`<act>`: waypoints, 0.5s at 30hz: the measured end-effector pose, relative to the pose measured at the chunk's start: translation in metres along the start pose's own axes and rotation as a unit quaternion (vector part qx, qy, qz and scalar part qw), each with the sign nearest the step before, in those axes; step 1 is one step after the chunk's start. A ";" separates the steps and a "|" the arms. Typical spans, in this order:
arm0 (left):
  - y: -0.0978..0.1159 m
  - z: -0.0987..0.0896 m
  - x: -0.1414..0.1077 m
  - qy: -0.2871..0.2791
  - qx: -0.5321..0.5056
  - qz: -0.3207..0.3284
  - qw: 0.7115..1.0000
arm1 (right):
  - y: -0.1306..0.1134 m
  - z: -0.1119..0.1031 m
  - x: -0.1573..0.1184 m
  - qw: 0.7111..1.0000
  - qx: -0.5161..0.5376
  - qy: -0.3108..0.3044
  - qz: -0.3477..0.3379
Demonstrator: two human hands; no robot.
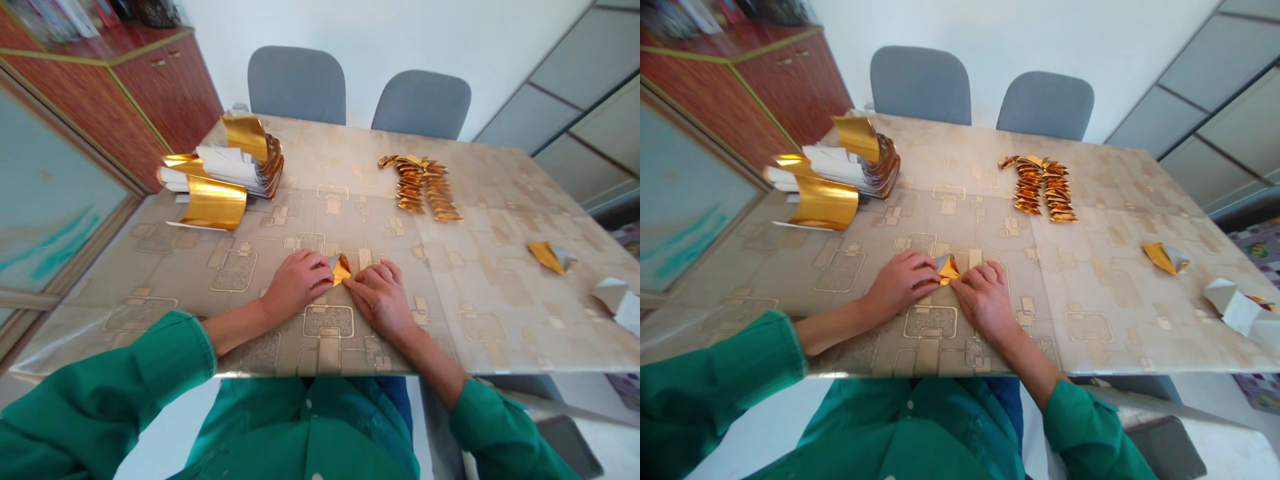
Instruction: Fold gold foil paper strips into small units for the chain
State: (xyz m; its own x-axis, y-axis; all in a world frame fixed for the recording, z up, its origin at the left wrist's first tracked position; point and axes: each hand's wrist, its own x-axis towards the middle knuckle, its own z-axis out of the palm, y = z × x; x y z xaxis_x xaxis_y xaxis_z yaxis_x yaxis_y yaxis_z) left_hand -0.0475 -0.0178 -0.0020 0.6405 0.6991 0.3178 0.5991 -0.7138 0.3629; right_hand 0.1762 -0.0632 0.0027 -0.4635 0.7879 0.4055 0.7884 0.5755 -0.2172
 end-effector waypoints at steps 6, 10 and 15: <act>-0.004 0.007 0.008 0.020 0.025 0.032 0.999 | 0.000 0.004 0.001 1.000 -0.028 -0.002 -0.001; -0.002 0.006 0.007 0.047 0.088 0.081 0.992 | -0.003 0.004 0.003 1.000 -0.020 -0.005 -0.003; 0.004 0.000 0.004 0.040 0.141 0.171 0.974 | -0.006 0.004 0.008 0.997 0.037 0.004 0.071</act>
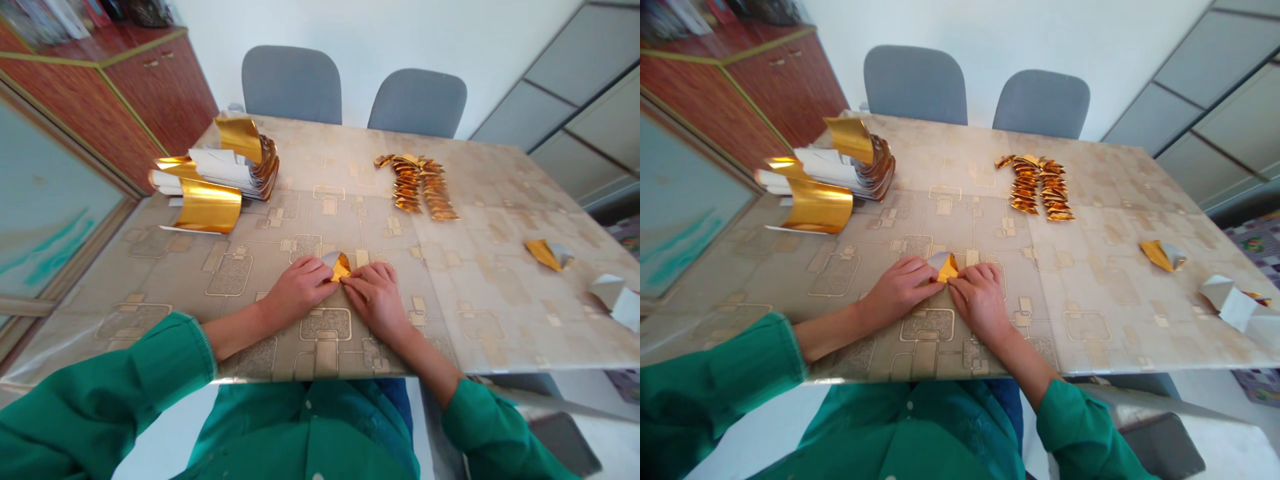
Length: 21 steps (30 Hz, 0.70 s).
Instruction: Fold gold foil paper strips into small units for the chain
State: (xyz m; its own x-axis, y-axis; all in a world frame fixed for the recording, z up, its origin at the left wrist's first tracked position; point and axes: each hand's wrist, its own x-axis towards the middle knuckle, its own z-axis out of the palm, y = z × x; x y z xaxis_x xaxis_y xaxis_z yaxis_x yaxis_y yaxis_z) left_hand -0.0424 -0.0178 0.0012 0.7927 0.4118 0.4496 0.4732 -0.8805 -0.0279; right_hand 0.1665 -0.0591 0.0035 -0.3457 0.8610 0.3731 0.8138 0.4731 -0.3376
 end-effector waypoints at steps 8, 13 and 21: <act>0.004 0.000 -0.004 -0.009 -0.004 -0.024 1.000 | -0.011 0.013 0.011 0.988 -0.006 0.000 0.157; 0.008 -0.003 -0.005 -0.022 -0.008 -0.042 0.999 | -0.010 0.010 0.012 0.982 0.012 -0.010 0.190; 0.008 -0.001 -0.006 -0.038 -0.017 -0.054 0.998 | -0.011 0.017 0.017 0.981 -0.028 -0.004 0.194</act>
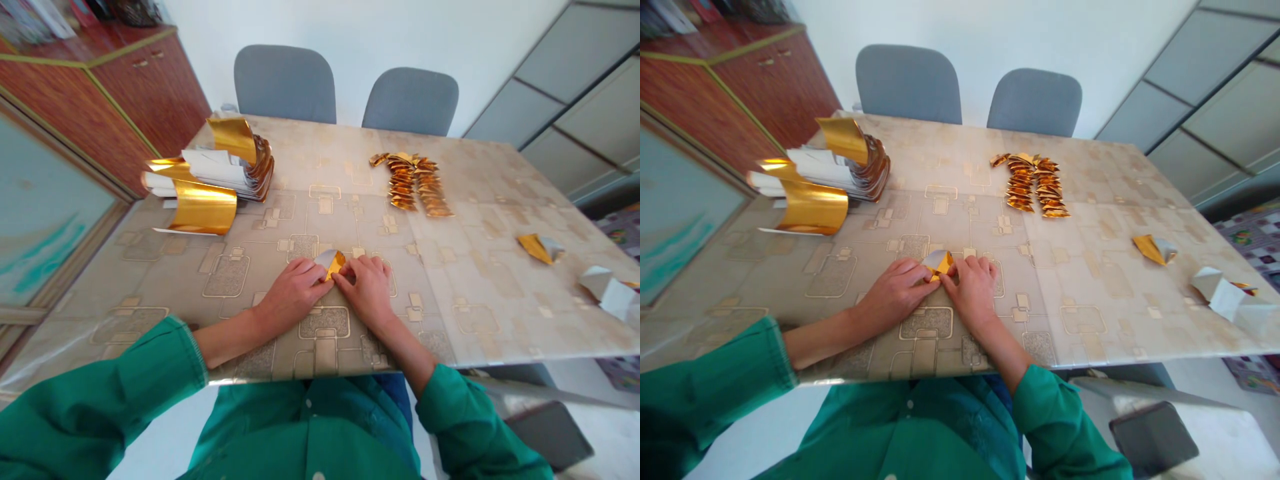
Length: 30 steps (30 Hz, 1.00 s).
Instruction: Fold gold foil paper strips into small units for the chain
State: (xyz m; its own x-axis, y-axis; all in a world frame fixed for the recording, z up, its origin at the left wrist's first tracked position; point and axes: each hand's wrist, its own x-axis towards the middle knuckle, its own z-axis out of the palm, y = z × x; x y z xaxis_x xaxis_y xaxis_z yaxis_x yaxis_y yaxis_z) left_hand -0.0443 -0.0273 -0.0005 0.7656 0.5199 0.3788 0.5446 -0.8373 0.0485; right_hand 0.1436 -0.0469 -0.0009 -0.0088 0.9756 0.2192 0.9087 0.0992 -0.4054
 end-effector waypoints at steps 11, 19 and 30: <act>0.010 -0.010 -0.010 0.001 -0.013 -0.045 0.999 | 0.009 0.001 0.000 0.999 0.046 0.005 -0.003; 0.008 -0.016 -0.021 -0.002 -0.010 -0.037 0.999 | 0.011 -0.002 0.003 0.999 0.038 -0.018 0.005; 0.004 -0.006 -0.002 0.011 0.077 -0.016 0.997 | 0.005 0.004 0.001 1.000 -0.014 0.023 -0.005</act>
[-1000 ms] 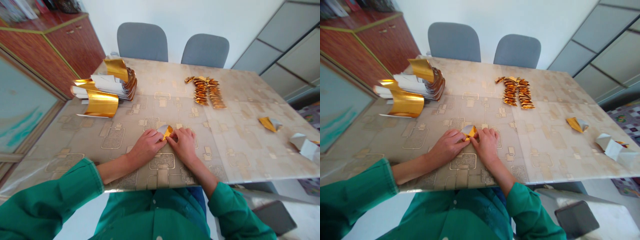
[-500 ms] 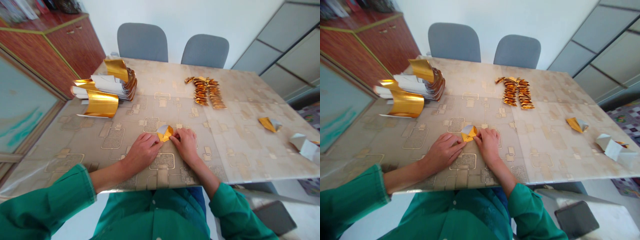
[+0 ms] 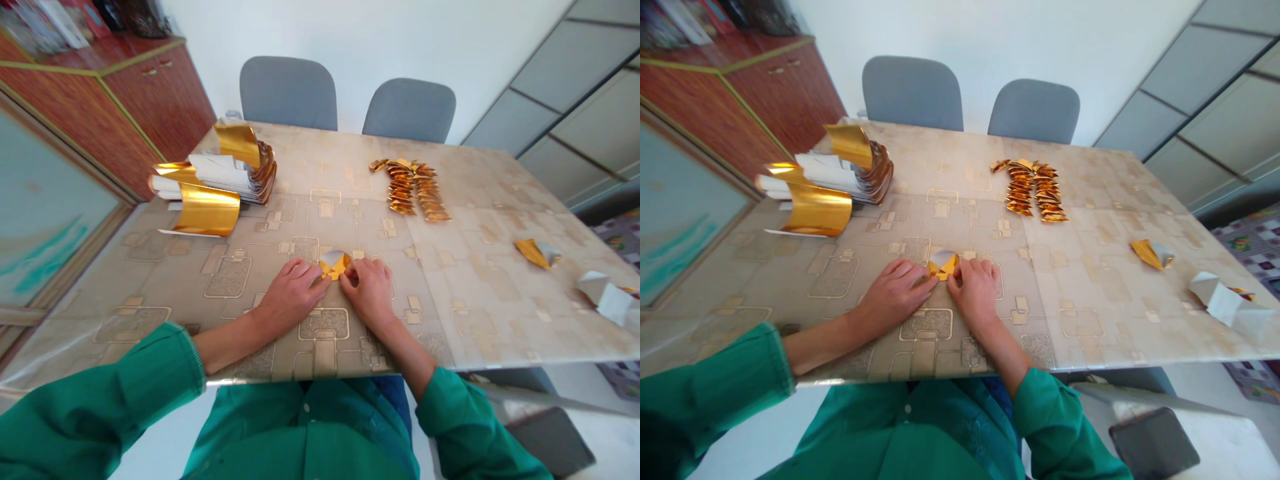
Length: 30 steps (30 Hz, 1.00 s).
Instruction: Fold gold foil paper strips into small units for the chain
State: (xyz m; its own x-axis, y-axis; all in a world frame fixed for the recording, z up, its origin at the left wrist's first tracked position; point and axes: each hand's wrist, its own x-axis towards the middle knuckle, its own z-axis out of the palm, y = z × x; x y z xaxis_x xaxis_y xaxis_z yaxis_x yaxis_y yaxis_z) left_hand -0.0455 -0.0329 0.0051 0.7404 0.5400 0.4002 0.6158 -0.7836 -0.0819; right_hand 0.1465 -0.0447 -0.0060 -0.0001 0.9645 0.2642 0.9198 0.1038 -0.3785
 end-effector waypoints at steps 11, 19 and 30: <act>-0.025 0.007 0.005 -0.029 -0.056 0.066 0.996 | 0.042 -0.027 0.013 0.976 0.110 -0.022 -0.184; -0.035 0.014 0.014 -0.009 -0.031 0.062 0.998 | 0.051 -0.024 0.031 0.937 0.082 -0.083 -0.330; -0.036 0.019 0.017 -0.008 0.005 0.089 0.996 | 0.050 -0.022 0.035 0.937 0.053 -0.096 -0.330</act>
State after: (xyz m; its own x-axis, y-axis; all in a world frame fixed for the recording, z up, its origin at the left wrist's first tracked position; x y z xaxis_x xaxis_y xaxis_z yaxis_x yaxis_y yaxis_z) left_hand -0.0501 0.0108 -0.0023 0.8417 0.3981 0.3647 0.4778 -0.8637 -0.1601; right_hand 0.2013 -0.0112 0.0037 -0.6361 0.7059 0.3117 0.6497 0.7078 -0.2772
